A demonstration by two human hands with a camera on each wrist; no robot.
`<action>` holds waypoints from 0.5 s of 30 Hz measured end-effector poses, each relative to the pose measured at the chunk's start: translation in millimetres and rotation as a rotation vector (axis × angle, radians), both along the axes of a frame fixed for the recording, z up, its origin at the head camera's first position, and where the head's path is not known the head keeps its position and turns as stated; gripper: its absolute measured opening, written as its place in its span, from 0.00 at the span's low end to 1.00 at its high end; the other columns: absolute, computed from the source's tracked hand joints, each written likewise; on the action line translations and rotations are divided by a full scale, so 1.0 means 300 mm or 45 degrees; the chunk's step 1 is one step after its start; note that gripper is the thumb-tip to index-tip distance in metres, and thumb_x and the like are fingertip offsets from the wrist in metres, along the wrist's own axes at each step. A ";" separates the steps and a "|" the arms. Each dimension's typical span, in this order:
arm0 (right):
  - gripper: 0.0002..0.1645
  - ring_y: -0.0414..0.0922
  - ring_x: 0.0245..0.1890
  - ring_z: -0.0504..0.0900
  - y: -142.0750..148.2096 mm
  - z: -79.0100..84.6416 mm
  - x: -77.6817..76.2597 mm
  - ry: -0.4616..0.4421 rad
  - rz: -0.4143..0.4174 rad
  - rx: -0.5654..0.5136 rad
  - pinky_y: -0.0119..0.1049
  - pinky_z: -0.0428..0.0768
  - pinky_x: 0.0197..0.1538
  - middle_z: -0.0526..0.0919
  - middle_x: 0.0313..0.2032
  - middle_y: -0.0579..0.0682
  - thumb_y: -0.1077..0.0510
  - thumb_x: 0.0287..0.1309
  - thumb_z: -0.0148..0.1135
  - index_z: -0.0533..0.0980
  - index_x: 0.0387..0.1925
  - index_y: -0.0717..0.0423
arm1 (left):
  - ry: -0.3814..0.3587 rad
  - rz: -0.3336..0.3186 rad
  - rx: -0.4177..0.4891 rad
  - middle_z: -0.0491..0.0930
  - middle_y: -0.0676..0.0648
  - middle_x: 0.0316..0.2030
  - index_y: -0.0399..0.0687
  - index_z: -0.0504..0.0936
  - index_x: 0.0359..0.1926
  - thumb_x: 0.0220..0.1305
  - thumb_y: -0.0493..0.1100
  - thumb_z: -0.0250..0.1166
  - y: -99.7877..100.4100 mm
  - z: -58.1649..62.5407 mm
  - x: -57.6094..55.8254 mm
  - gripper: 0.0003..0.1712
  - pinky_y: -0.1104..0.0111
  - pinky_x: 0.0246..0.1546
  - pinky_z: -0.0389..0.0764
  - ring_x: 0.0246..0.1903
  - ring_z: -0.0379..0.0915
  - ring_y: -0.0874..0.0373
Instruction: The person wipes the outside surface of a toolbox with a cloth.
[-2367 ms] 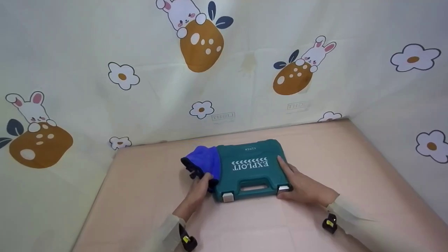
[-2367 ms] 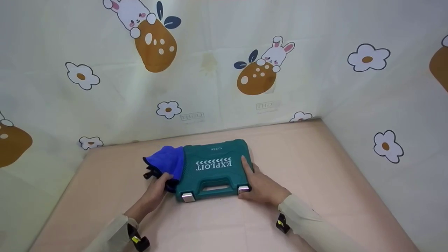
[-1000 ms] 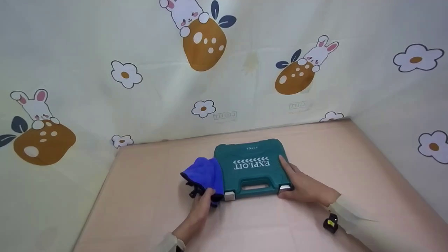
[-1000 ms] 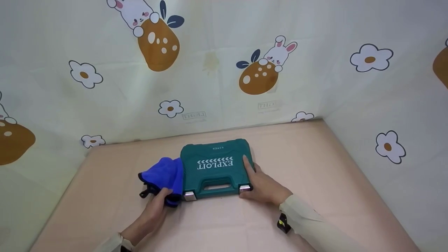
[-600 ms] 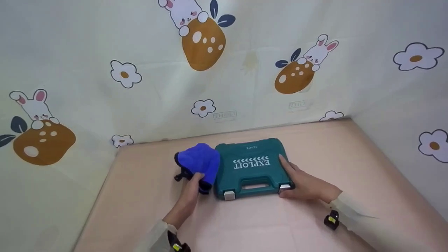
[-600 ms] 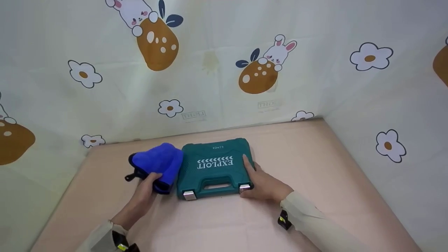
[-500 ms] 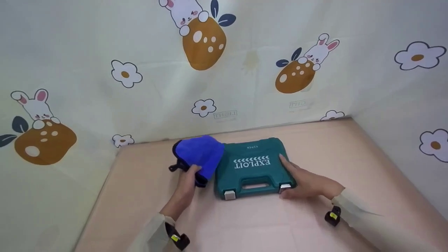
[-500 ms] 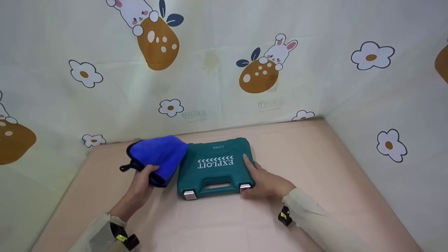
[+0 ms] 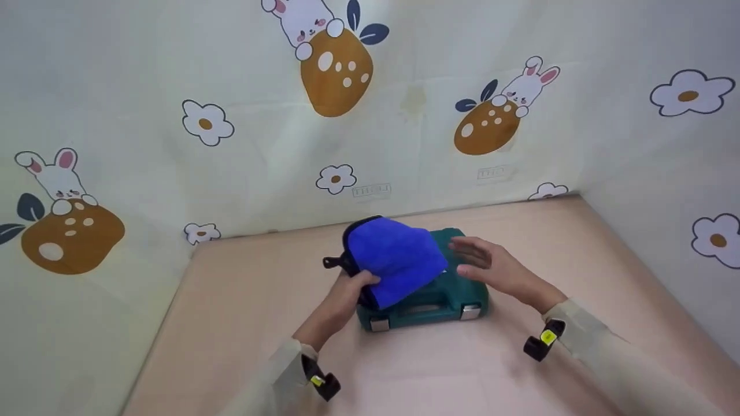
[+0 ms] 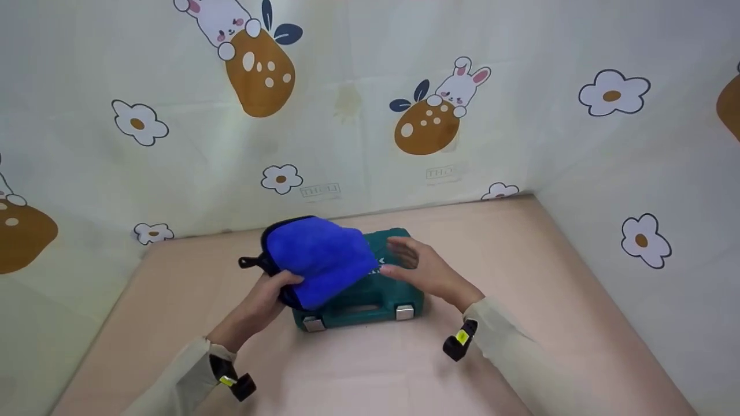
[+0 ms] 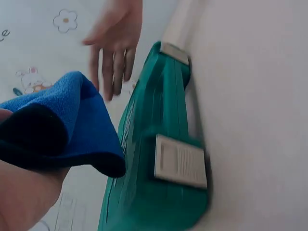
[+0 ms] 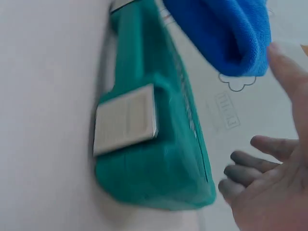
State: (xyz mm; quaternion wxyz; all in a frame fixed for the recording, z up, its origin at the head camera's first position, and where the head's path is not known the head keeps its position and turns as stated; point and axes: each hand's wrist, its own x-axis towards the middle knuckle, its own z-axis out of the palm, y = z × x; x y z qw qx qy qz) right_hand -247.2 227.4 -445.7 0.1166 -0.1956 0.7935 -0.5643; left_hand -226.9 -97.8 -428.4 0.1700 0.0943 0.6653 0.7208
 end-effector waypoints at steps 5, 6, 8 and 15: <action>0.50 0.62 0.69 0.65 -0.040 -0.007 -0.018 -0.338 0.291 -0.464 0.55 0.68 0.66 0.60 0.73 0.64 0.42 0.71 0.60 0.47 0.79 0.61 | -0.095 -0.102 -0.019 0.65 0.36 0.67 0.32 0.54 0.73 0.60 0.44 0.62 0.081 0.006 0.035 0.45 0.49 0.67 0.63 0.64 0.65 0.42; 0.54 0.63 0.68 0.65 -0.048 -0.009 -0.016 -0.400 0.329 -0.513 0.56 0.68 0.66 0.58 0.72 0.65 0.42 0.69 0.63 0.44 0.79 0.61 | -0.110 -0.114 -0.018 0.66 0.37 0.66 0.31 0.56 0.72 0.59 0.44 0.62 0.094 0.006 0.041 0.44 0.50 0.66 0.64 0.64 0.66 0.43; 0.57 0.65 0.68 0.64 -0.063 -0.010 -0.008 -0.498 0.360 -0.571 0.58 0.68 0.65 0.57 0.71 0.67 0.45 0.67 0.67 0.40 0.78 0.60 | -0.123 -0.136 -0.009 0.68 0.38 0.65 0.31 0.58 0.70 0.59 0.44 0.63 0.114 0.004 0.049 0.43 0.51 0.66 0.65 0.62 0.67 0.44; 0.51 0.62 0.69 0.64 -0.081 -0.014 0.025 -0.524 0.279 -0.536 0.55 0.68 0.66 0.57 0.72 0.65 0.60 0.68 0.64 0.40 0.78 0.56 | -0.191 -0.137 0.132 0.70 0.38 0.61 0.32 0.62 0.66 0.56 0.39 0.62 0.115 -0.017 0.047 0.38 0.51 0.60 0.72 0.59 0.70 0.44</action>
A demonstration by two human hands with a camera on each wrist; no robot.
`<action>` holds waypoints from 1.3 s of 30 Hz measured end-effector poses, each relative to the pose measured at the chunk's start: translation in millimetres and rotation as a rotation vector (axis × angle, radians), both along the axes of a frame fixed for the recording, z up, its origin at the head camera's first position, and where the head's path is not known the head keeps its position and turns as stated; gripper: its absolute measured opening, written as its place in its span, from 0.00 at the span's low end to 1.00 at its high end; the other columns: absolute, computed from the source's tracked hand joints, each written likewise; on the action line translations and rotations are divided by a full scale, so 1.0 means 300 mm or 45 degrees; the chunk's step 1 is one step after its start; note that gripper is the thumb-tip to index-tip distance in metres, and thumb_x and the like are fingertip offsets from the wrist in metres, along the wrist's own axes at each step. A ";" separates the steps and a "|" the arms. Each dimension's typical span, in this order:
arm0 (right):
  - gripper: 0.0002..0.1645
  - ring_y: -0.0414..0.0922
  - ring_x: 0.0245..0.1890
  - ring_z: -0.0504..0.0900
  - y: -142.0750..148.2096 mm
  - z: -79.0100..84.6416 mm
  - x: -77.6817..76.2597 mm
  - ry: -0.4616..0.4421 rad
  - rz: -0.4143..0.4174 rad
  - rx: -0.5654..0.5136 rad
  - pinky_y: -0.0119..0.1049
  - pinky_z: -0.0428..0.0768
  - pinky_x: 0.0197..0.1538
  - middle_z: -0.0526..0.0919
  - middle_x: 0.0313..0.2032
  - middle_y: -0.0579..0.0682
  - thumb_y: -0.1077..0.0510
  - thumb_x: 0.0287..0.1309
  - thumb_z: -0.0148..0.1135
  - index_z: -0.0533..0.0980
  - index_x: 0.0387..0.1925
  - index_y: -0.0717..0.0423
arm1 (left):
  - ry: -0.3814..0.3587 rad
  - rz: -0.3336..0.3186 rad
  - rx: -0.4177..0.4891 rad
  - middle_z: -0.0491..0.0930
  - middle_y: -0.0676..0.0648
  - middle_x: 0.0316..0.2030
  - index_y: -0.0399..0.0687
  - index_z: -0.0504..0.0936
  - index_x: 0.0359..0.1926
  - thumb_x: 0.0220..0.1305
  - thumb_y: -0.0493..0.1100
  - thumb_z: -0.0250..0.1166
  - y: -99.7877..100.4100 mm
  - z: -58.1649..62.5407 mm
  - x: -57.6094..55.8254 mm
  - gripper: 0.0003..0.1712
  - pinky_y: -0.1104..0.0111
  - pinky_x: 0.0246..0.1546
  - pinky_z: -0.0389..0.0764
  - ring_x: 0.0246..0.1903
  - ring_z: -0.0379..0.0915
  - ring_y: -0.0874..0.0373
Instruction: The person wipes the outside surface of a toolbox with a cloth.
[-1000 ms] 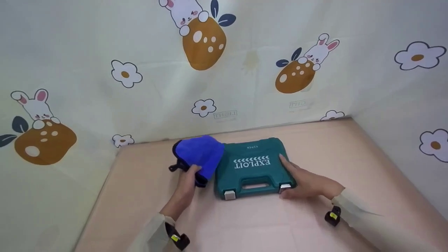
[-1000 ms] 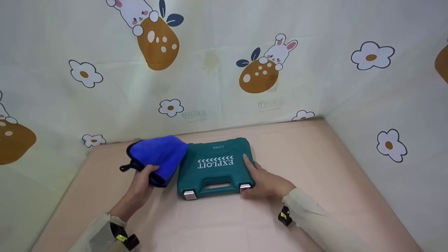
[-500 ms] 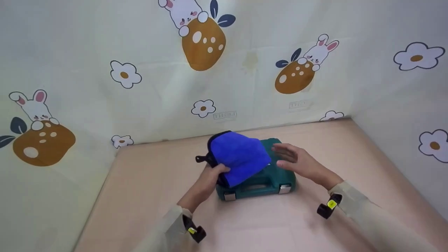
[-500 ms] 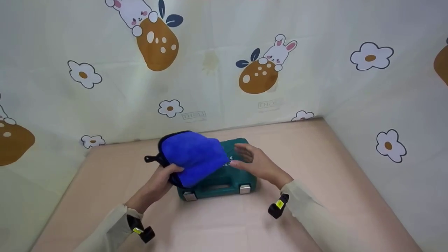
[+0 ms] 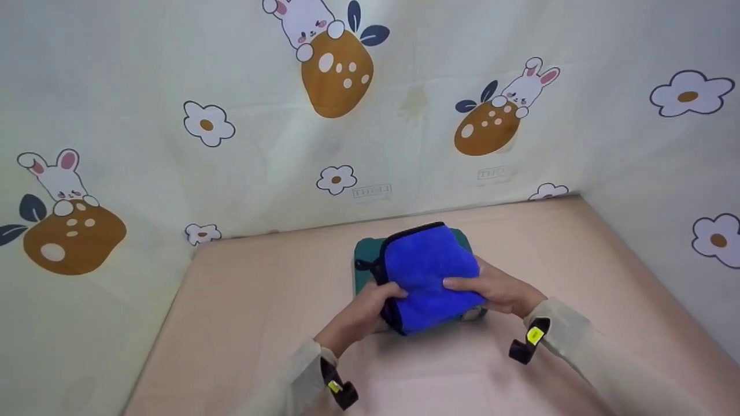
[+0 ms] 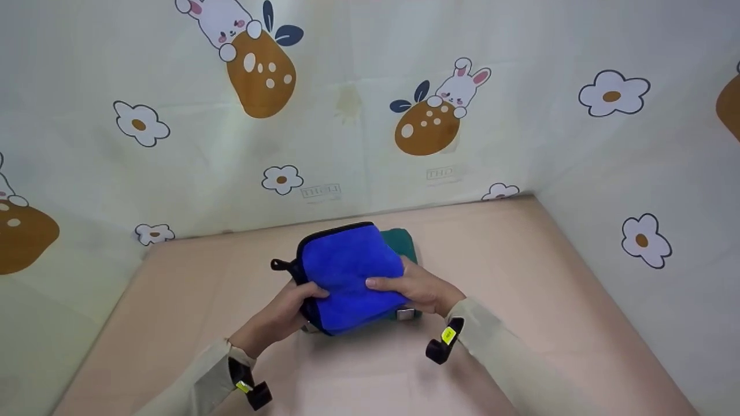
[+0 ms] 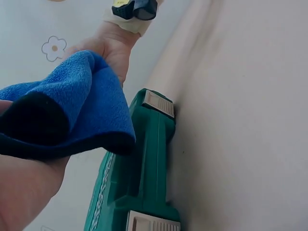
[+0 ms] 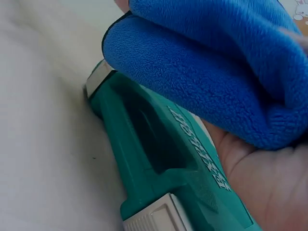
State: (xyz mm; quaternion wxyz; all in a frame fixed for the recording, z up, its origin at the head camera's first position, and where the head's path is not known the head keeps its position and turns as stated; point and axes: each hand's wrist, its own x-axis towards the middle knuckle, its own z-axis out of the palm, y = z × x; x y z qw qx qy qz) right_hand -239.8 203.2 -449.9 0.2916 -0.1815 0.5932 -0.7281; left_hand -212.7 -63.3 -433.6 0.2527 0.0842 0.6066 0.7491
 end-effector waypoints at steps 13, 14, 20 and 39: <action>0.39 0.63 0.64 0.71 0.102 0.001 -0.009 0.064 -0.194 0.022 0.55 0.73 0.62 0.63 0.69 0.66 0.64 0.72 0.58 0.50 0.75 0.64 | 0.354 -0.158 -0.212 0.79 0.38 0.56 0.30 0.70 0.64 0.72 0.35 0.55 -0.009 0.004 -0.023 0.23 0.54 0.57 0.77 0.55 0.77 0.48; 0.40 0.63 0.64 0.71 0.119 0.000 -0.011 0.050 -0.245 0.035 0.55 0.73 0.62 0.63 0.69 0.66 0.63 0.72 0.58 0.49 0.76 0.62 | 0.390 -0.190 -0.219 0.79 0.38 0.56 0.30 0.71 0.65 0.72 0.33 0.54 -0.008 0.004 -0.022 0.23 0.55 0.56 0.77 0.55 0.78 0.47; 0.47 0.59 0.66 0.69 0.203 0.010 -0.027 0.058 -0.597 0.064 0.49 0.73 0.63 0.59 0.72 0.62 0.55 0.72 0.62 0.44 0.78 0.59 | 0.685 -0.403 -0.551 0.79 0.40 0.59 0.36 0.71 0.69 0.72 0.30 0.56 0.020 -0.018 -0.018 0.25 0.65 0.56 0.76 0.59 0.76 0.48; 0.55 0.58 0.69 0.65 0.253 0.004 -0.026 0.170 -1.072 0.335 0.52 0.62 0.70 0.60 0.73 0.64 0.43 0.69 0.64 0.45 0.77 0.65 | 1.332 -0.557 -1.659 0.84 0.49 0.52 0.47 0.83 0.60 0.74 0.42 0.64 0.152 -0.109 -0.014 0.17 0.64 0.50 0.81 0.47 0.80 0.59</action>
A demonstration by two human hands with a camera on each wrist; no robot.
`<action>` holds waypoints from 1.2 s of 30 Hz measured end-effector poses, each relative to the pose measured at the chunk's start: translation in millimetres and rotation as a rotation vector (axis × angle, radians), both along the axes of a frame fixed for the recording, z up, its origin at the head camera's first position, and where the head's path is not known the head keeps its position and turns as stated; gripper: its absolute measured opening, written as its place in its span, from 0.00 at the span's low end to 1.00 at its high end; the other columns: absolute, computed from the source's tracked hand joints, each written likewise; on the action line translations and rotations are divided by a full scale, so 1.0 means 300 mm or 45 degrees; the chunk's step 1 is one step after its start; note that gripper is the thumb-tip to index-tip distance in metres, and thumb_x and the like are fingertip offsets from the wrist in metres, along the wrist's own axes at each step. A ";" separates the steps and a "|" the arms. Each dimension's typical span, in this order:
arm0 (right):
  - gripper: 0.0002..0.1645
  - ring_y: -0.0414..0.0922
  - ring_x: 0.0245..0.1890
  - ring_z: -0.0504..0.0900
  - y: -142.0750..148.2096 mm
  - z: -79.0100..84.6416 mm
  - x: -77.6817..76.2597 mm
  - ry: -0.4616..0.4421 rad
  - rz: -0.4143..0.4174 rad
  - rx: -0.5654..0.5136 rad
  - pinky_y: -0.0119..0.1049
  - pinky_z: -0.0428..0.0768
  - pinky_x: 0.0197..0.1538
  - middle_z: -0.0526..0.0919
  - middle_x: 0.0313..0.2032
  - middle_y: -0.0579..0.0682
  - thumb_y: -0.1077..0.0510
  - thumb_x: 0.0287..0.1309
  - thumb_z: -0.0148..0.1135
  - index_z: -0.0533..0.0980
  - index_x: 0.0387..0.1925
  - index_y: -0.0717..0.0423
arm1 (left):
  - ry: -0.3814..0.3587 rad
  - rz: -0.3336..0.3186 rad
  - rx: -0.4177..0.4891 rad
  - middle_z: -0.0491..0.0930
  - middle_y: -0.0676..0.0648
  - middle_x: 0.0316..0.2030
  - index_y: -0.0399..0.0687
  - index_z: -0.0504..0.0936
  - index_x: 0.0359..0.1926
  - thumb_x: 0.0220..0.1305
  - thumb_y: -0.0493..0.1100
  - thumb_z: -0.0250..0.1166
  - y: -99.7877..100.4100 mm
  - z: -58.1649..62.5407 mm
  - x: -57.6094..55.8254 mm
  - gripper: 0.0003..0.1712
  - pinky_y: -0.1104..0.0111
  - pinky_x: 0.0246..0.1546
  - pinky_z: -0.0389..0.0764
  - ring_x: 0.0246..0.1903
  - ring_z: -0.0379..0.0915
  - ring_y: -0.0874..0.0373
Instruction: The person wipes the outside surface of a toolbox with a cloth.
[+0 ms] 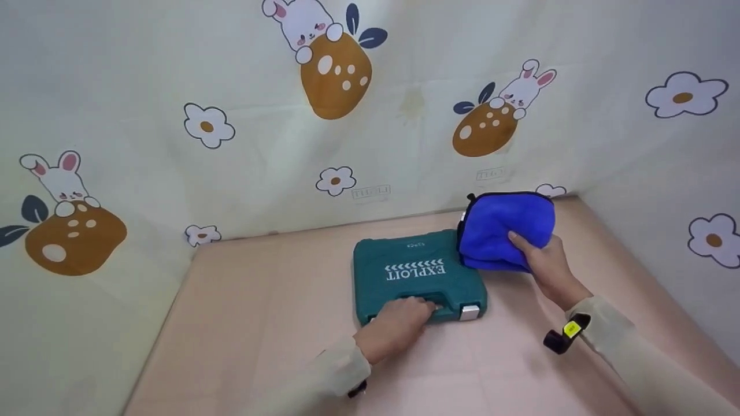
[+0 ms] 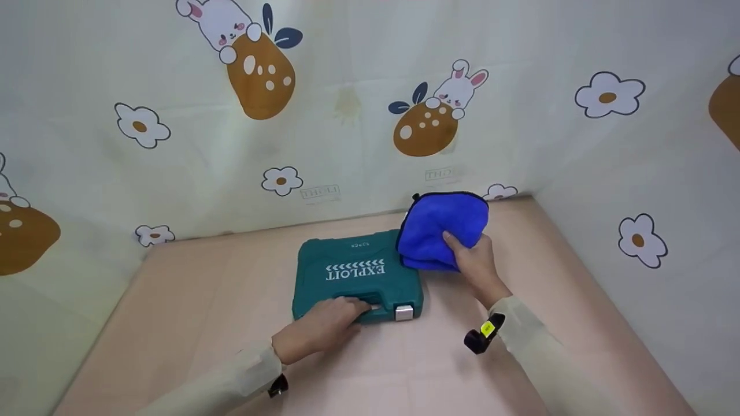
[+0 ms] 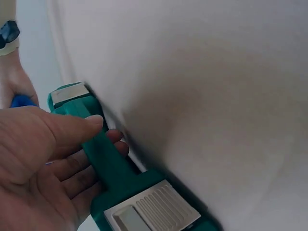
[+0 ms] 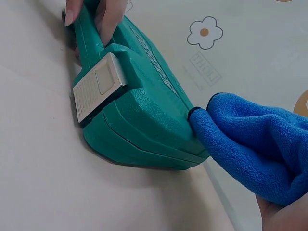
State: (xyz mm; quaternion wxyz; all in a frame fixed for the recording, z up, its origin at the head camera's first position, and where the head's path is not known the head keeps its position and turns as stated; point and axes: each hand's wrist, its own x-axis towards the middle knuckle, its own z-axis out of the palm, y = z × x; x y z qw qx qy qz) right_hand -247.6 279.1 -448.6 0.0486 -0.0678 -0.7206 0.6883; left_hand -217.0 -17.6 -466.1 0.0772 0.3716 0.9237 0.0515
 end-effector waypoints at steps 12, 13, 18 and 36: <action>0.45 0.48 0.58 0.75 0.020 -0.006 0.002 0.035 -0.122 0.182 0.39 0.73 0.63 0.70 0.64 0.62 0.43 0.70 0.62 0.58 0.71 0.69 | 0.022 -0.021 0.037 0.83 0.49 0.53 0.47 0.83 0.61 0.75 0.38 0.61 0.004 -0.012 0.002 0.16 0.63 0.51 0.81 0.48 0.80 0.60; 0.44 0.47 0.56 0.76 0.022 -0.007 0.002 0.044 -0.136 0.193 0.36 0.74 0.61 0.71 0.63 0.62 0.43 0.70 0.63 0.59 0.70 0.69 | 0.025 -0.026 0.032 0.83 0.49 0.53 0.48 0.83 0.61 0.75 0.38 0.61 0.003 -0.011 0.001 0.17 0.62 0.51 0.81 0.48 0.79 0.60; 0.37 0.40 0.47 0.79 0.039 -0.016 0.000 0.100 -0.207 0.274 0.27 0.76 0.50 0.77 0.55 0.60 0.45 0.68 0.66 0.67 0.62 0.71 | -0.022 -0.012 0.063 0.85 0.49 0.48 0.46 0.84 0.58 0.76 0.38 0.61 -0.011 0.000 0.000 0.14 0.68 0.44 0.81 0.38 0.79 0.61; 0.34 0.35 0.43 0.79 0.074 -0.016 0.010 0.110 -0.258 0.293 0.26 0.76 0.47 0.79 0.50 0.55 0.46 0.66 0.68 0.70 0.58 0.69 | -0.060 -0.003 -0.021 0.81 0.51 0.37 0.45 0.84 0.52 0.72 0.42 0.66 -0.081 0.390 0.069 0.11 0.66 0.40 0.80 0.32 0.72 0.57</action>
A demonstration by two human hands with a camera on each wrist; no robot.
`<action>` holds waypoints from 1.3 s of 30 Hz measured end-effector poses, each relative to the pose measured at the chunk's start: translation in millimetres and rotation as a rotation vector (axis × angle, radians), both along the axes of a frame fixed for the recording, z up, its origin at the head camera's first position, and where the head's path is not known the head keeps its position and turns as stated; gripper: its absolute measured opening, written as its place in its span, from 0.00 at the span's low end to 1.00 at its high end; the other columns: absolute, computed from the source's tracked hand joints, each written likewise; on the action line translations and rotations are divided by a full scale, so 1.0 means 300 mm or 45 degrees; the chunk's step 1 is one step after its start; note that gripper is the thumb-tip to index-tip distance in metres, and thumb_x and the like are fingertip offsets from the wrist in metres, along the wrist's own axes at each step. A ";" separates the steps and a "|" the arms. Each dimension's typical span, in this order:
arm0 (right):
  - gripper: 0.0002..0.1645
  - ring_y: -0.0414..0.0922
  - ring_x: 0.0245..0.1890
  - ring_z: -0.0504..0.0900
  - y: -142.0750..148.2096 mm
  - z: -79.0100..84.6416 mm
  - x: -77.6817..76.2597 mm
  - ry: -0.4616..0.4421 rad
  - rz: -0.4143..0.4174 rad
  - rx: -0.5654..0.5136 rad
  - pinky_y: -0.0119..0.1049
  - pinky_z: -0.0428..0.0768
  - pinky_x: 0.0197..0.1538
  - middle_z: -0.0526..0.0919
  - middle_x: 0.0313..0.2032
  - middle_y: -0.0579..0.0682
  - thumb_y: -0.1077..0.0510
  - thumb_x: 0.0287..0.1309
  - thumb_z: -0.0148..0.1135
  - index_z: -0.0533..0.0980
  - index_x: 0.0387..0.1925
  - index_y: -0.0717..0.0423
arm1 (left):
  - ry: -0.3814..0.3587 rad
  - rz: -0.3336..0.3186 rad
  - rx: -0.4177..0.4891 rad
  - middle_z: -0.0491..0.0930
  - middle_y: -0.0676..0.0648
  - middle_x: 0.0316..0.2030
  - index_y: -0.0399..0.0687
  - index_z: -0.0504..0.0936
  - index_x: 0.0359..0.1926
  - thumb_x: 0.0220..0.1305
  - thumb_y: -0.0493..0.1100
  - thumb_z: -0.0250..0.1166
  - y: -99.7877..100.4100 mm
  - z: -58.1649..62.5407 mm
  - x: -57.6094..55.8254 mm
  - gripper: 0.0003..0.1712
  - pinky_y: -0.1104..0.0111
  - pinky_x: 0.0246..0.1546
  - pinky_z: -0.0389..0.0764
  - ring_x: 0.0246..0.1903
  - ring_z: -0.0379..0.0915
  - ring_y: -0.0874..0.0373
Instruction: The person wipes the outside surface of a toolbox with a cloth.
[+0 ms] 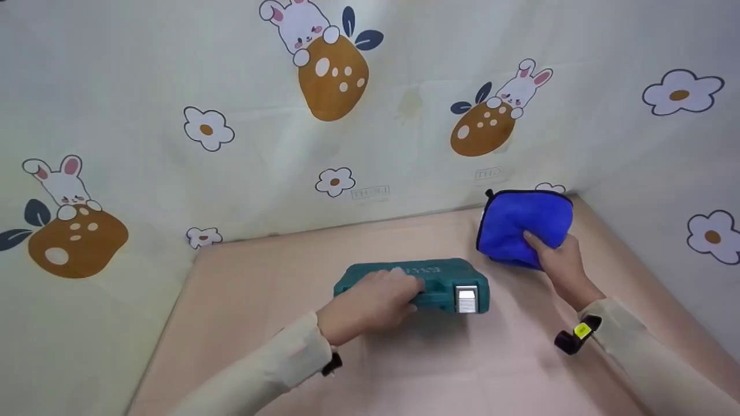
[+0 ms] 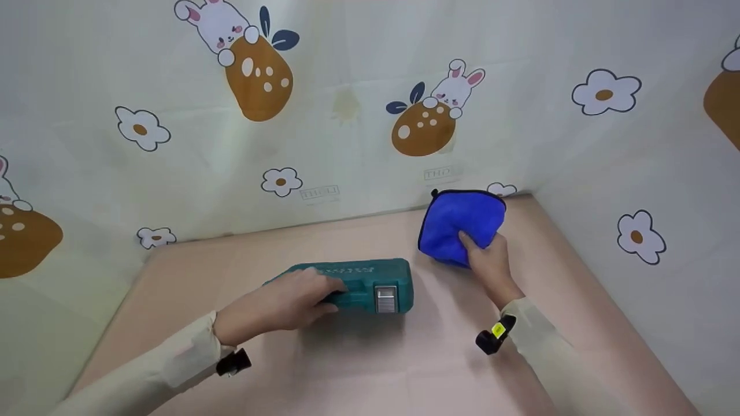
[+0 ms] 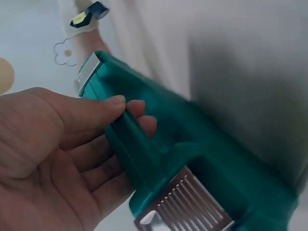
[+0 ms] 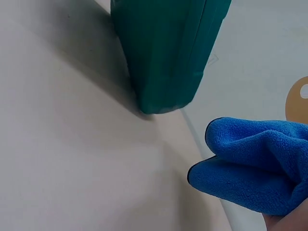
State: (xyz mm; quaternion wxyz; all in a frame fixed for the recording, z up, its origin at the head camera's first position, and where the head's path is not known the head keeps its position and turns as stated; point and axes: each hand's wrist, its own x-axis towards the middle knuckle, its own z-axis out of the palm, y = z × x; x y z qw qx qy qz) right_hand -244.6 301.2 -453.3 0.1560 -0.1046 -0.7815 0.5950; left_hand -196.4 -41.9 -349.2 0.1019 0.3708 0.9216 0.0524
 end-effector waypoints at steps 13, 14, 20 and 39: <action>0.33 0.35 0.43 0.80 0.011 0.009 0.004 -0.008 0.013 -0.029 0.26 0.77 0.46 0.79 0.50 0.54 0.48 0.66 0.68 0.69 0.58 0.69 | 0.160 -0.059 -0.017 0.79 0.49 0.31 0.42 0.83 0.50 0.74 0.41 0.63 -0.011 0.146 -0.082 0.09 0.70 0.31 0.79 0.27 0.75 0.57; 0.34 0.35 0.43 0.80 0.010 0.011 0.004 -0.007 0.015 -0.031 0.26 0.77 0.47 0.79 0.51 0.55 0.48 0.66 0.68 0.69 0.58 0.69 | 0.182 -0.052 -0.012 0.79 0.48 0.32 0.42 0.83 0.50 0.74 0.40 0.63 -0.010 0.143 -0.098 0.09 0.70 0.31 0.79 0.28 0.75 0.56; 0.38 0.39 0.48 0.79 -0.002 0.009 0.006 -0.046 0.061 -0.023 0.27 0.76 0.50 0.76 0.58 0.61 0.46 0.68 0.66 0.66 0.63 0.70 | 0.256 0.046 -0.005 0.84 0.43 0.43 0.43 0.82 0.57 0.74 0.40 0.63 -0.003 0.108 -0.213 0.14 0.65 0.40 0.83 0.33 0.78 0.54; 0.34 0.38 0.47 0.80 -0.008 -0.035 0.019 -0.027 0.119 -0.027 0.27 0.76 0.50 0.78 0.56 0.60 0.48 0.69 0.65 0.67 0.62 0.70 | 0.206 0.268 -0.086 0.84 0.45 0.43 0.44 0.84 0.55 0.74 0.40 0.62 0.093 -0.048 -0.504 0.13 0.59 0.53 0.80 0.38 0.77 0.53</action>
